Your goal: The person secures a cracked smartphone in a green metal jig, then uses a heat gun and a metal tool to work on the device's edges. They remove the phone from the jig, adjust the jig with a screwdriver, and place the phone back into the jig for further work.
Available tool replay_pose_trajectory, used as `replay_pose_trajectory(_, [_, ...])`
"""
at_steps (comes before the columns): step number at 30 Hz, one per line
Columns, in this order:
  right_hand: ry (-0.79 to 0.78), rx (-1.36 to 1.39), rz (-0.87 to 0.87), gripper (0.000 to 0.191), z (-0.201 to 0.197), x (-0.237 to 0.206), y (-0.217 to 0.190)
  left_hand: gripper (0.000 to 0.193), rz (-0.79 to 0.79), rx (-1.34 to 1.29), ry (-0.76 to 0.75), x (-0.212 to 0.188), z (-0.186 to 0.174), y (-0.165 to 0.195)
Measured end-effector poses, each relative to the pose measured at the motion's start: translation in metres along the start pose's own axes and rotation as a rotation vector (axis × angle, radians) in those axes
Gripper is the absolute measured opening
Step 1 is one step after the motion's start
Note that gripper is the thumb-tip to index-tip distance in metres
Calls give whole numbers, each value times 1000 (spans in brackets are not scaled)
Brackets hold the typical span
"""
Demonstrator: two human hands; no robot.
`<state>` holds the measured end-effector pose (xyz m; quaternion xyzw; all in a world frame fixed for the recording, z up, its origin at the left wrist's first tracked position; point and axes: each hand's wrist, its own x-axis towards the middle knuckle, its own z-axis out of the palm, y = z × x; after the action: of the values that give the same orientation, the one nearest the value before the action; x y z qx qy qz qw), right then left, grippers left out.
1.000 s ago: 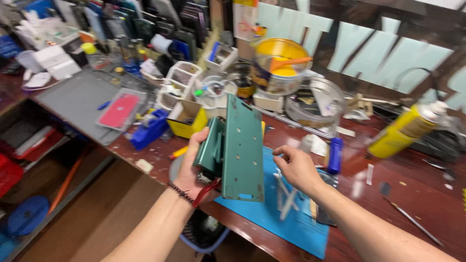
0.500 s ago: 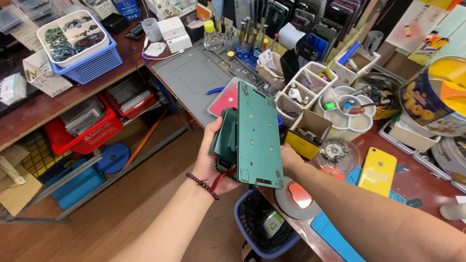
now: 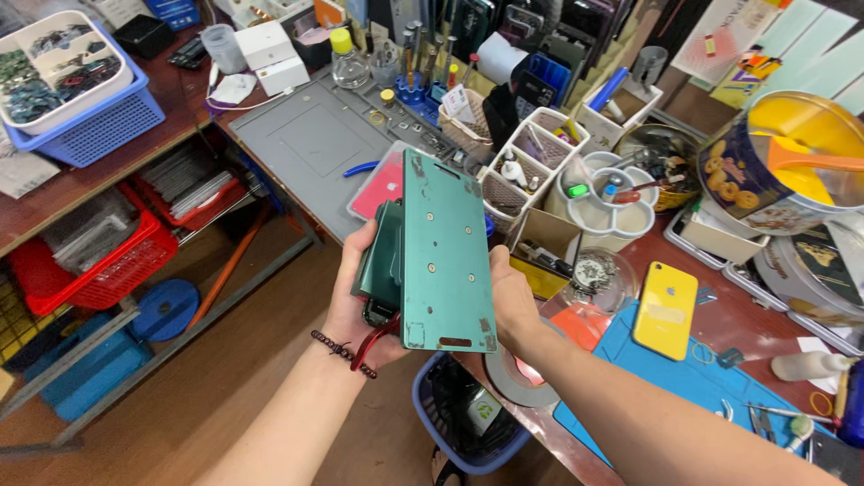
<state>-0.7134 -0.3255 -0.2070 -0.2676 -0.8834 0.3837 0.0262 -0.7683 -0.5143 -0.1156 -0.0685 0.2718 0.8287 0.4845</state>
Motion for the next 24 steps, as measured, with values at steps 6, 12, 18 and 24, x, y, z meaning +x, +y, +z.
replay_pose_trajectory(6, [4, 334, 206, 35, -100, -72, 4, 62, 20, 43, -111, 9, 31, -31])
replay_pose_trajectory(12, [262, 670, 370, 35, -247, -183, 89, 63, -132, 72, -288, 33, 95, -118])
replay_pose_trajectory(18, [511, 742, 265, 30, -386, -323, 189, 54, -413, -57, -547, 59, 177, -254])
replay_pose_trajectory(24, [507, 484, 143, 28, -481, -438, 272, 51, -529, 49, -491, 46, 248, -409])
